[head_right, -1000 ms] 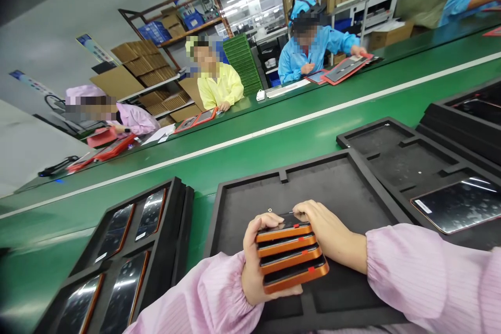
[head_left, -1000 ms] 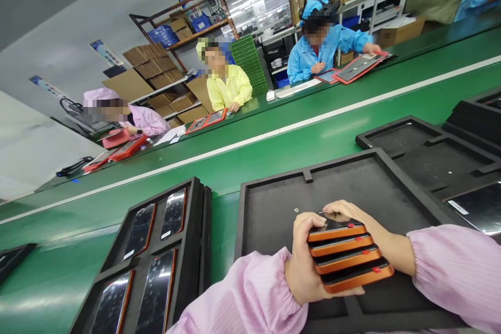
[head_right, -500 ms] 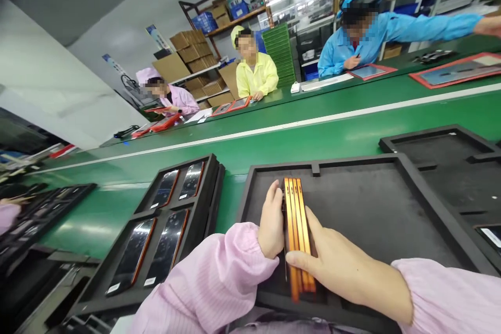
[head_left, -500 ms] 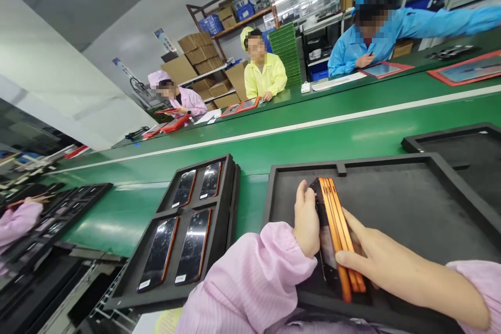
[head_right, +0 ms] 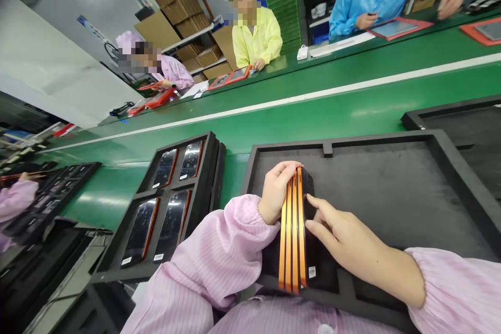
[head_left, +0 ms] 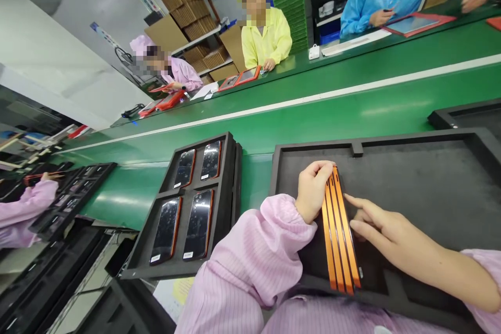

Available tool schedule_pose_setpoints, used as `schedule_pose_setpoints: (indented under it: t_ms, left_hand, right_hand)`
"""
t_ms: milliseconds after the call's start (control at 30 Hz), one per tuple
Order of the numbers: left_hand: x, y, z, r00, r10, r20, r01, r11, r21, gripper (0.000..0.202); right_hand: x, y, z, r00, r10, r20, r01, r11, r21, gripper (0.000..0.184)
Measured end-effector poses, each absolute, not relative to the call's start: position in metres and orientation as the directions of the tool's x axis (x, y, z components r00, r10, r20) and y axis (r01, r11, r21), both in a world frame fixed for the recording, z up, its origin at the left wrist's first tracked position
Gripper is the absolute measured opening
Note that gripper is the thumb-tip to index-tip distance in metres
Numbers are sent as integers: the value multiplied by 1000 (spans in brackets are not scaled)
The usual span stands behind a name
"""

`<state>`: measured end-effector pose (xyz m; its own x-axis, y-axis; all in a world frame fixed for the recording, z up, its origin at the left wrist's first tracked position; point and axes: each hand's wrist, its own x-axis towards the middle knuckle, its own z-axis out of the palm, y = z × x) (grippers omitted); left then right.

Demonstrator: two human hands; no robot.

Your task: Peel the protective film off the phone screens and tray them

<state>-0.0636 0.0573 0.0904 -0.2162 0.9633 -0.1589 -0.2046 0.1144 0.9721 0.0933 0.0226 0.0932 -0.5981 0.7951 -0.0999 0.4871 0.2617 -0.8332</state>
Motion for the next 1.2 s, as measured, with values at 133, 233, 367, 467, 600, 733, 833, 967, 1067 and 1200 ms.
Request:
schedule_pose_setpoints:
  t_ms: [133, 233, 367, 467, 600, 733, 833, 967, 1067, 1200]
  left_hand:
    - [-65, 57, 90, -176, 968, -180, -186, 147, 972, 13]
    - [-68, 59, 91, -147, 971, -187, -141, 166, 976, 16]
    - [-68, 61, 93, -123, 977, -174, -36, 171, 985, 20]
    - [-64, 61, 95, -122, 980, -159, 49, 166, 985, 16]
    - [-57, 60, 98, -54, 990, -127, 209, 136, 969, 14]
    - [-66, 54, 108, 27, 999, -45, 117, 42, 992, 25]
    - [-77, 44, 118, 87, 983, 163, -143, -149, 978, 54]
    - [-78, 30, 111, 192, 835, 515, -150, -494, 856, 72]
    - [-71, 25, 89, 154, 777, 611, -8, -617, 787, 77]
    - [-69, 19, 66, 275, 814, 511, 121, -557, 822, 70]
  right_hand:
    - [98, 28, 84, -619, 785, 22, 473, 394, -788, 44]
    - [102, 32, 81, -669, 713, 210, 461, 621, -634, 37]
    - [102, 35, 97, -734, 486, 475, 475, 866, -152, 36]
    - [98, 26, 108, -823, 228, 520, 303, 951, 62, 42]
    - [93, 16, 104, -885, 34, 465, 73, 995, 65, 36]
    - [98, 31, 109, -862, 23, 506, 40, 999, 22, 30]
    - [105, 45, 125, -685, 297, 665, 63, 934, -352, 15]
    - [107, 39, 138, -361, 748, 557, 68, 616, -785, 38]
    - [102, 27, 130, -297, 775, 558, 6, 586, -810, 34]
    - [103, 18, 117, -388, 710, 588, -38, 625, -780, 27]
